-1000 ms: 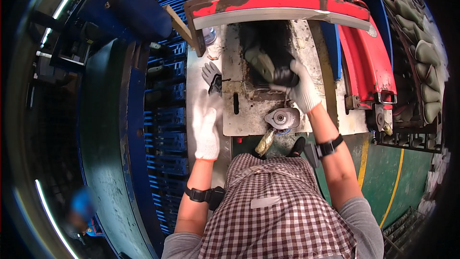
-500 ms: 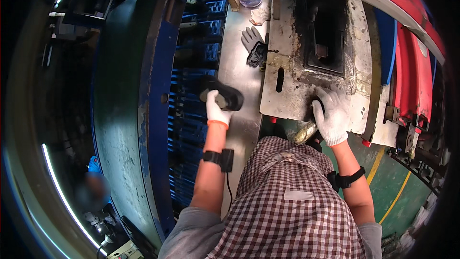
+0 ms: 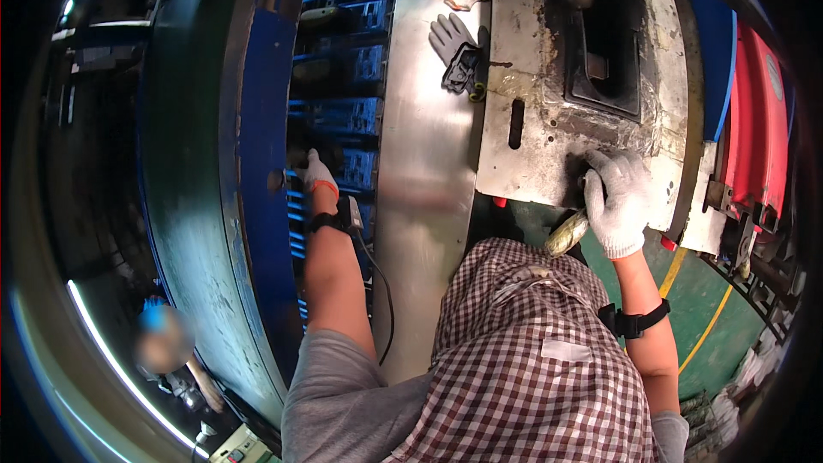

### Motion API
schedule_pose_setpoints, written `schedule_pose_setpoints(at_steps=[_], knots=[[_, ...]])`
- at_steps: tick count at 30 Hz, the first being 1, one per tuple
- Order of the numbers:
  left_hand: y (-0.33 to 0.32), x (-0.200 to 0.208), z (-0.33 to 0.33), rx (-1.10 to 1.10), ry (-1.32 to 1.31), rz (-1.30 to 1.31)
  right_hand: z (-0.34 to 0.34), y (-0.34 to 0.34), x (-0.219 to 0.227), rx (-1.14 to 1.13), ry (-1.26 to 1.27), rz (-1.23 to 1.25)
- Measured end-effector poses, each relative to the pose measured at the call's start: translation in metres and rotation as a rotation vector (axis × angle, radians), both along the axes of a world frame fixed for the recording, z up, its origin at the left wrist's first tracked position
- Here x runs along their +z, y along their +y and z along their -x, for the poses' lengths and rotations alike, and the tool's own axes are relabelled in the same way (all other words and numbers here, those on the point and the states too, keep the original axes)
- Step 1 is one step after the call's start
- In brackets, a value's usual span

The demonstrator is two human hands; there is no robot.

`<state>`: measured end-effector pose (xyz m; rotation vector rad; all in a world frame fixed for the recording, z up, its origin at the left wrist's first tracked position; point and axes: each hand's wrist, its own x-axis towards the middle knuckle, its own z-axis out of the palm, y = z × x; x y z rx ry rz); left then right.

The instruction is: Operating a lasting and pressing machine to attach shoe soles.

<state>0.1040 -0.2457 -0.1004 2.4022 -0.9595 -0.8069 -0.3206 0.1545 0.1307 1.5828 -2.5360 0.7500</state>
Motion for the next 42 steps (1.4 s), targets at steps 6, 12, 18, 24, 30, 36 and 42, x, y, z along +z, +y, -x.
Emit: schedule_pose_setpoints(at_steps=[6, 12, 18, 24, 30, 36, 42], knots=[[0.142, 0.030, -0.038, -0.087, -0.407, 0.215, 0.002, -0.002, -0.002, 0.027, 0.039, 0.038], [0.195, 0.018, -0.170, 0.546, -0.456, -0.037, 0.000, -0.001, -0.003, 0.056, 0.029, -0.016], [0.153, -0.015, -0.369, -0.666, 0.572, 0.109, 0.017, 0.004, -0.008, 0.060, -0.018, -0.047], [0.189, -0.018, -0.313, 0.402, 0.596, -0.304, 0.003, 0.004, -0.011, 0.096, 0.099, -0.086], [0.281, 0.052, -0.196, 0.728, 1.310, 0.233, 0.005, 0.002, -0.007, 0.081, 0.051, -0.100], [0.316, 0.135, 0.002, 0.061, 1.466, -0.184, 0.005, 0.011, -0.007, 0.186, -0.028, 0.069], [0.293, 0.179, 0.171, -0.600, 1.719, -0.273, -0.050, -0.004, 0.016, 0.401, -0.744, -0.047]])
